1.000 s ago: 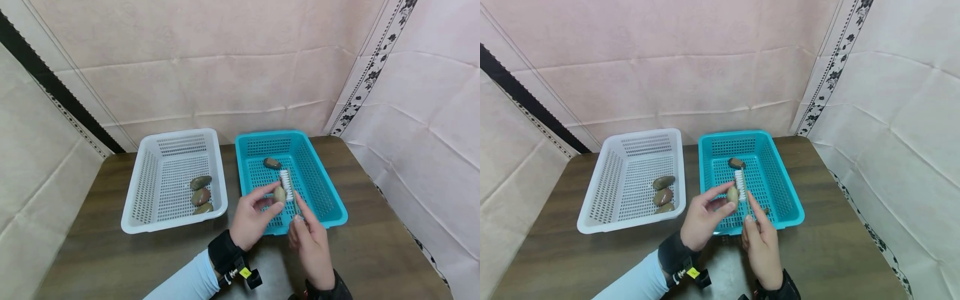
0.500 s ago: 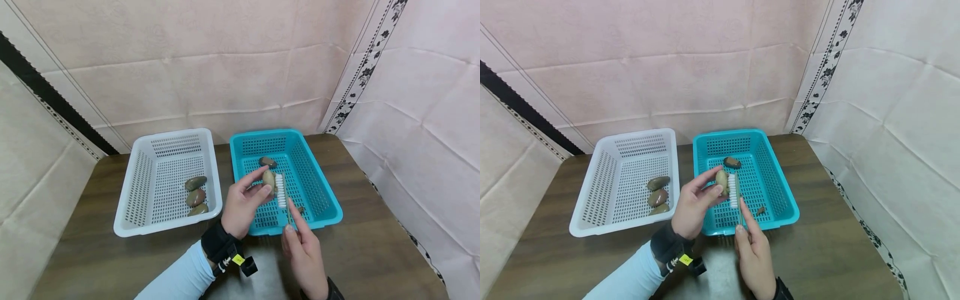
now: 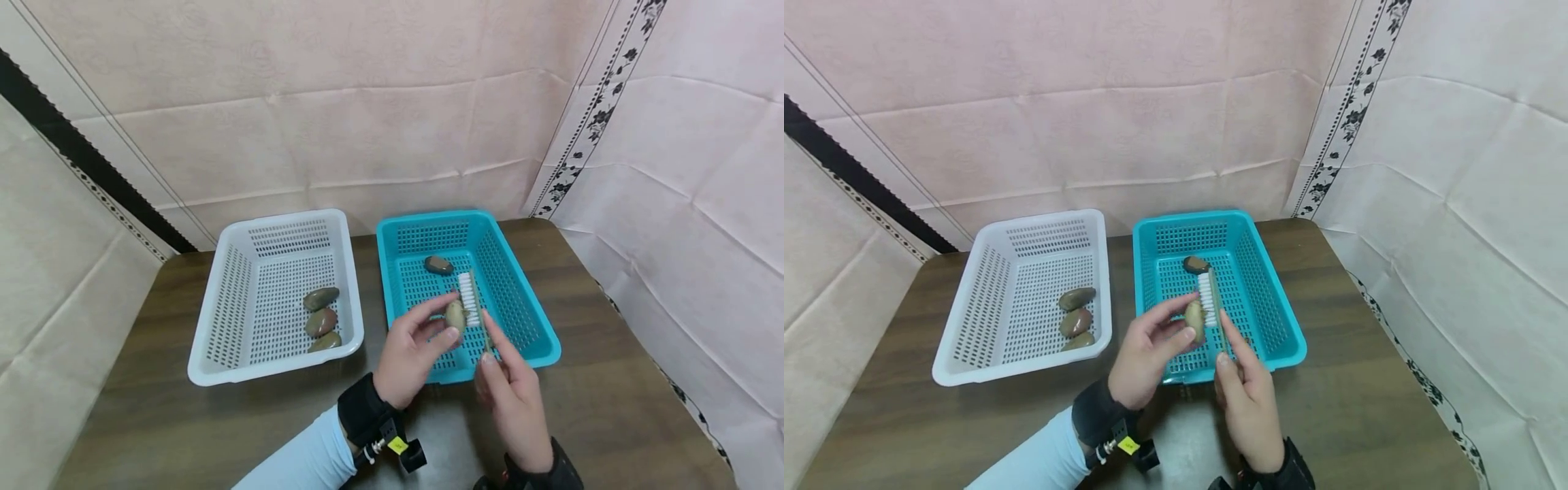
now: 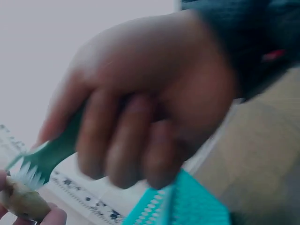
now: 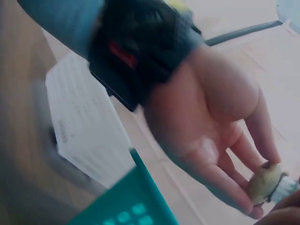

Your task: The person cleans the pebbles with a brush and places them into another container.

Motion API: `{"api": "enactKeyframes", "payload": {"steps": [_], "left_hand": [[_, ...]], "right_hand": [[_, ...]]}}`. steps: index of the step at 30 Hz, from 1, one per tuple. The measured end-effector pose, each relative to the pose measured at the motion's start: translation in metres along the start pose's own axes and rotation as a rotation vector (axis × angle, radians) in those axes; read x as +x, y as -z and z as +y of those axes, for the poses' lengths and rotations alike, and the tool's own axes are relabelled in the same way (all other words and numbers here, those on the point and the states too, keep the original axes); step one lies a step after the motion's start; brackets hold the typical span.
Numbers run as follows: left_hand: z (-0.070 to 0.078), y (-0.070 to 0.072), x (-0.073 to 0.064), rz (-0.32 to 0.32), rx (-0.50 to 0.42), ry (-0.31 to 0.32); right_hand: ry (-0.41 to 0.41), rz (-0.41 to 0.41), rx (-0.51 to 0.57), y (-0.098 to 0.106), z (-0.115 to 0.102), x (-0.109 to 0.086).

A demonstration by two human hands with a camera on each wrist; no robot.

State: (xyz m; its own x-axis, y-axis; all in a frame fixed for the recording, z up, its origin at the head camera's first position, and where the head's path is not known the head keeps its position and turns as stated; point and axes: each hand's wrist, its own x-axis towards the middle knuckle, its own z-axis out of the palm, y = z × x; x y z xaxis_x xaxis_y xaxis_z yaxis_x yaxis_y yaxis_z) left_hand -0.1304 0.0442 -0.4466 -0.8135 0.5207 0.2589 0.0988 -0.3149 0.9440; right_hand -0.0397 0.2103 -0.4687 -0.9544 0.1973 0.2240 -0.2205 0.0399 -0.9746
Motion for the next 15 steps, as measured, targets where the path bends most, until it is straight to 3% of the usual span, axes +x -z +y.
{"api": "enactKeyframes", "payload": {"steps": [3,7,12,15], "left_hand": [[0.009,0.008,0.006,0.030,-0.095,0.008],[0.016,0.012,0.010,0.060,-0.113,-0.014],[0.005,-0.002,0.002,0.045,-0.036,-0.017],[-0.005,-0.014,-0.005,0.038,0.040,0.018]], "right_hand": [[0.012,-0.026,-0.051,-0.006,0.007,-0.013],[0.013,-0.031,-0.106,-0.013,0.016,-0.026],[0.036,0.045,-0.045,-0.009,0.014,-0.016],[0.056,0.066,-0.018,-0.004,0.007,-0.007]]}}
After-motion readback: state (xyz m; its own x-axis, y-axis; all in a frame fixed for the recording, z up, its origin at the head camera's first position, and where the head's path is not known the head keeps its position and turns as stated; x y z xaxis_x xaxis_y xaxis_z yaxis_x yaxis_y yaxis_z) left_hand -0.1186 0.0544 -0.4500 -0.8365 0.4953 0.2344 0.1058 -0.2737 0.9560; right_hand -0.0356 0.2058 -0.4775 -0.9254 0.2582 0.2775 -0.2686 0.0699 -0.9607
